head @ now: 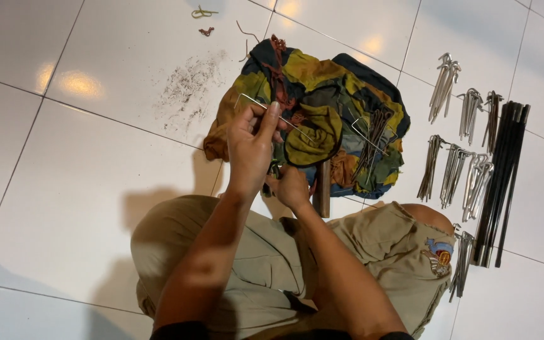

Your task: Repairing or modifying a camouflage bag and metal stakes using a hammer and pliers

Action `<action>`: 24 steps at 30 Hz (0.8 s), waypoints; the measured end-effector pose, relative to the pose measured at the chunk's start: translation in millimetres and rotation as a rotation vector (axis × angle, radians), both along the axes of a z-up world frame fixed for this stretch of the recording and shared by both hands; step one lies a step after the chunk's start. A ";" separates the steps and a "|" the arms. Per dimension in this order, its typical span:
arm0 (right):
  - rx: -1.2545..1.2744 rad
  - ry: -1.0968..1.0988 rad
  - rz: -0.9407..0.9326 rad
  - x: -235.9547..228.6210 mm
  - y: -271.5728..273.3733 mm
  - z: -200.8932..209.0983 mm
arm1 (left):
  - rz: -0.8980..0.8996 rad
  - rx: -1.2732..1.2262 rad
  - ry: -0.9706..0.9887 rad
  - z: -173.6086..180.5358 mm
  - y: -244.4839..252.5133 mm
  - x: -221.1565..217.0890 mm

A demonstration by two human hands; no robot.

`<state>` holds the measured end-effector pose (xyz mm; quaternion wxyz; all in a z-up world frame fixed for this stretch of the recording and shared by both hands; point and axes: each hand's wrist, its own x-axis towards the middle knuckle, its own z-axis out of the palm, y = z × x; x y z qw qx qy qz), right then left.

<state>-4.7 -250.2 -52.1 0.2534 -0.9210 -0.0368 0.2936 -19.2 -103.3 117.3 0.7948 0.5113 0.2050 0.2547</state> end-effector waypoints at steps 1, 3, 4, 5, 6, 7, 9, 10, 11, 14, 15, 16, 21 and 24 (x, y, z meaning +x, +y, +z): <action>-0.001 -0.003 0.000 1.5 -3.8 -5.9 | 0.000 -0.001 -0.003 1.6 -0.2 0.1; 0.334 0.241 -0.329 4.1 -11.6 -18.4 | -0.003 -0.031 -0.020 4.0 -0.7 0.0; 0.333 0.238 -0.329 -5.0 -15.5 8.1 | -0.003 -0.032 -0.023 6.9 -1.5 -1.8; 0.653 0.277 -0.429 -13.1 -18.1 34.7 | -0.001 -0.030 -0.030 10.0 -1.3 -3.1; 0.975 0.313 -0.524 -21.4 -20.6 61.1 | 0.001 -0.028 -0.037 13.0 -0.9 -4.4; 0.971 0.315 -0.516 -28.7 -23.0 87.7 | 0.009 -0.030 -0.039 12.0 -1.2 -5.1; 1.422 0.155 -0.432 -44.2 -30.4 140.7 | -0.043 -0.029 -0.132 9.8 -4.4 -6.3; 1.418 0.156 -0.430 -39.1 -38.9 145.4 | -0.040 -0.032 -0.132 10.8 -5.1 -6.2; 1.490 0.132 -0.338 -35.7 -48.7 150.7 | -0.052 -0.022 -0.193 12.5 -7.3 -5.2; 1.520 0.109 -0.235 -32.8 -76.0 153.6 | -0.078 -0.005 -0.295 12.0 -14.1 -3.5; 1.474 0.128 -0.220 -33.1 -83.2 152.0 | -0.074 0.000 -0.329 10.4 -14.8 -4.4; 1.478 0.122 -0.219 -34.1 -93.1 139.4 | -0.079 0.003 -0.333 10.9 -14.7 -3.6; 1.367 0.023 -0.278 -48.8 -47.5 220.0 | -0.120 0.055 -0.470 13.5 -18.5 -8.6; 1.346 0.013 -0.319 -46.8 -76.3 180.6 | -0.135 0.079 -0.507 13.6 -16.2 -7.9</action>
